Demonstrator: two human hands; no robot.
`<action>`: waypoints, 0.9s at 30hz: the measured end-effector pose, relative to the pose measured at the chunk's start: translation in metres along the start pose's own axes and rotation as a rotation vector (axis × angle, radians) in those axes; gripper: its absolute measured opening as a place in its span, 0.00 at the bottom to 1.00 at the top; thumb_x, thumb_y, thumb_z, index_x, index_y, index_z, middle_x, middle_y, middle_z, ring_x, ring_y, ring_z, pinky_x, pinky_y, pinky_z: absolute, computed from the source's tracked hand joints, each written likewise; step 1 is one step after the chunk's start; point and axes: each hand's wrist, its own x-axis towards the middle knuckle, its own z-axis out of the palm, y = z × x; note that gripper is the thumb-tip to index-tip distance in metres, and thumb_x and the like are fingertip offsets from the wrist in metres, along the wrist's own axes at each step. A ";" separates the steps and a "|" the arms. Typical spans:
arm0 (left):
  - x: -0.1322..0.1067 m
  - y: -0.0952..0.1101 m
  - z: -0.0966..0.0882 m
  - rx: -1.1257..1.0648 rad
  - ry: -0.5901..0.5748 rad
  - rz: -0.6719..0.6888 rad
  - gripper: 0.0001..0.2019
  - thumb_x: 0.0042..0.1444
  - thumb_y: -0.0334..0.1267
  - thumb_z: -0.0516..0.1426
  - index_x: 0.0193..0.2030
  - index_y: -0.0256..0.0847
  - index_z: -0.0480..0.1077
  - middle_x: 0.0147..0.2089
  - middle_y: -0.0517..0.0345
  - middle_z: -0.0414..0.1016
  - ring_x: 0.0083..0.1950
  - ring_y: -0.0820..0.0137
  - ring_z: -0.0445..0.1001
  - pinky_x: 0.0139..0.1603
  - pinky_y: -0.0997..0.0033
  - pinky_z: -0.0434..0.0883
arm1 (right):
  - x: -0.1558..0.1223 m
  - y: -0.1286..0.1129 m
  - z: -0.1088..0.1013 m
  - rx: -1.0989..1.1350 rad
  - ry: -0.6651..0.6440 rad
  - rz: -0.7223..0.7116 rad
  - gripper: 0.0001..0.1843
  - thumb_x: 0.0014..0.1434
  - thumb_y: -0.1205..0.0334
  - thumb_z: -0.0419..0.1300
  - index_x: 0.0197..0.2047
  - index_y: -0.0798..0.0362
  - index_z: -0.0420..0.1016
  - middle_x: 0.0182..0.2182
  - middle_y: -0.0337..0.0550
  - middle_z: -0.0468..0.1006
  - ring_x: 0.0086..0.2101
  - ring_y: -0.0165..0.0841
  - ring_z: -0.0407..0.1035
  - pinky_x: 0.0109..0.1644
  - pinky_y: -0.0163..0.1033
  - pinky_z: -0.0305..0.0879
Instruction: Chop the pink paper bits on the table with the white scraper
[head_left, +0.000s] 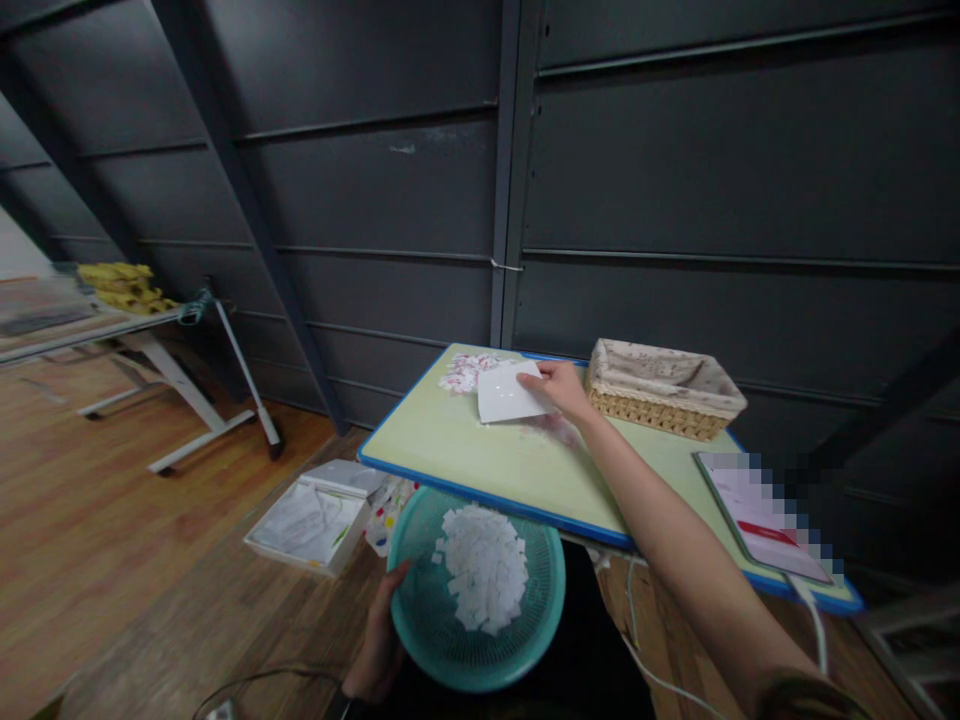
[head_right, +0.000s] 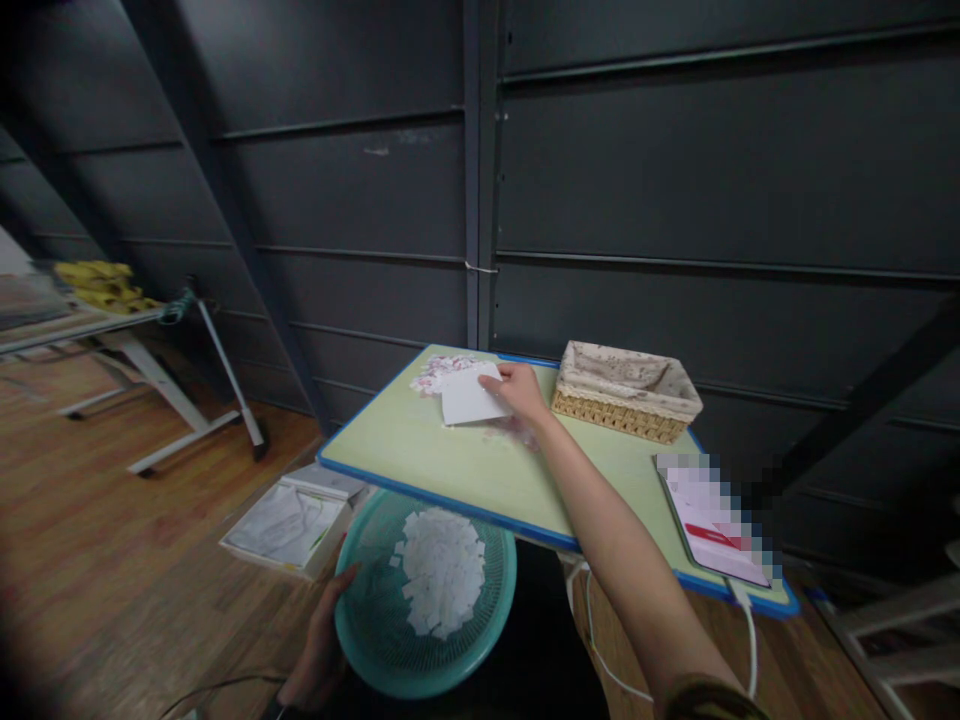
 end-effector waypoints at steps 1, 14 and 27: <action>0.000 0.000 0.000 -0.004 0.006 0.001 0.18 0.52 0.38 0.59 0.49 0.36 0.74 0.47 0.49 0.82 0.57 0.52 0.72 0.58 0.52 0.69 | 0.000 0.000 0.000 -0.006 -0.005 -0.002 0.21 0.43 0.48 0.61 0.29 0.61 0.76 0.23 0.43 0.73 0.23 0.28 0.60 0.23 0.32 0.51; 0.012 -0.004 -0.014 -0.022 -0.009 -0.023 0.16 0.50 0.37 0.61 0.46 0.35 0.75 0.46 0.50 0.83 0.57 0.53 0.72 0.58 0.53 0.69 | 0.001 0.001 -0.003 -0.028 -0.025 -0.015 0.21 0.44 0.50 0.61 0.29 0.62 0.77 0.23 0.42 0.73 0.23 0.28 0.59 0.24 0.32 0.50; 0.000 -0.001 -0.002 -0.019 0.023 -0.005 0.15 0.50 0.36 0.60 0.45 0.35 0.74 0.45 0.49 0.83 0.59 0.53 0.70 0.60 0.56 0.66 | 0.002 0.008 0.009 -0.039 0.006 -0.034 0.22 0.45 0.47 0.60 0.30 0.61 0.77 0.26 0.45 0.76 0.25 0.31 0.63 0.25 0.33 0.53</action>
